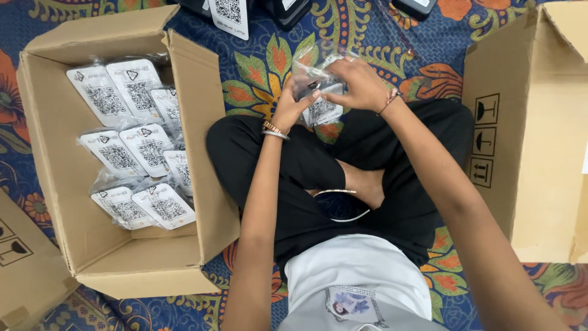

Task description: The person unpacks and sorts electronic scanner devices and packaged components from cardboard boxes while sitting on the floor.

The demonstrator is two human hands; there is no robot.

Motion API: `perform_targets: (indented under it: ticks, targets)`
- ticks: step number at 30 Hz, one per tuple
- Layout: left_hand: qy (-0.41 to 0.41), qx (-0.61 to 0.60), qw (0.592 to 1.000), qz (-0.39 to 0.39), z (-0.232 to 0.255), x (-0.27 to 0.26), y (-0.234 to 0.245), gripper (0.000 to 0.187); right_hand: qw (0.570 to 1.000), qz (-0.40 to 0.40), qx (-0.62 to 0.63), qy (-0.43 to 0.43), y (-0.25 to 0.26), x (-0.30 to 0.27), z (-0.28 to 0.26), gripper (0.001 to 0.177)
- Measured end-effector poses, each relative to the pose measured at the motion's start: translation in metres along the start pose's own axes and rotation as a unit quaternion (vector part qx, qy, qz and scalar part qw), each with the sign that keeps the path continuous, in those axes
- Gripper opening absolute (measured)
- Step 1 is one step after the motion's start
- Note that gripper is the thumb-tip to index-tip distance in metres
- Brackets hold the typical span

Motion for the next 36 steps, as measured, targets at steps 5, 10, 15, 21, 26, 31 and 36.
perform_targets:
  ticks: [5,10,15,21,26,31,36]
  targets:
    - [0.009,0.174,0.985,0.014,-0.003,-0.011,0.003,0.082,0.977,-0.141,-0.158,0.003,-0.023,0.019,0.021,0.057]
    - [0.168,0.484,0.853,0.099,-0.045,-0.008,0.018,0.088,0.954,-0.236,-0.162,-0.089,-0.037,0.014,0.038,0.057]
    - [0.192,0.438,0.864,0.161,-0.079,0.007,0.040,0.030,0.965,-0.194,-0.145,-0.096,-0.029,0.011,0.032,0.041]
    - [0.169,0.432,0.880,0.100,-0.071,0.005,0.023,0.029,0.981,-0.083,-0.127,-0.120,-0.017,0.012,0.021,0.041]
    - [0.102,0.500,0.852,0.120,-0.095,0.016,0.030,0.037,0.964,-0.180,0.100,-0.168,-0.029,0.004,0.075,0.048]
    - [0.123,0.489,0.856,0.118,-0.087,0.014,0.028,0.036,0.871,-0.142,0.369,-0.293,-0.036,-0.011,0.109,0.053]
    - [0.148,0.453,0.873,0.103,-0.089,0.013,0.028,0.030,0.945,-0.288,-0.055,-0.145,-0.035,0.018,0.053,0.045]
Point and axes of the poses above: each hand's wrist, its own x-axis towards the middle knuckle, its own y-axis out of the back of the hand, z = x × y, the point moved 7 cm from there along x, towards the middle knuckle, and after that the axes turned 10 degrees about y, right-handed, at the moved point
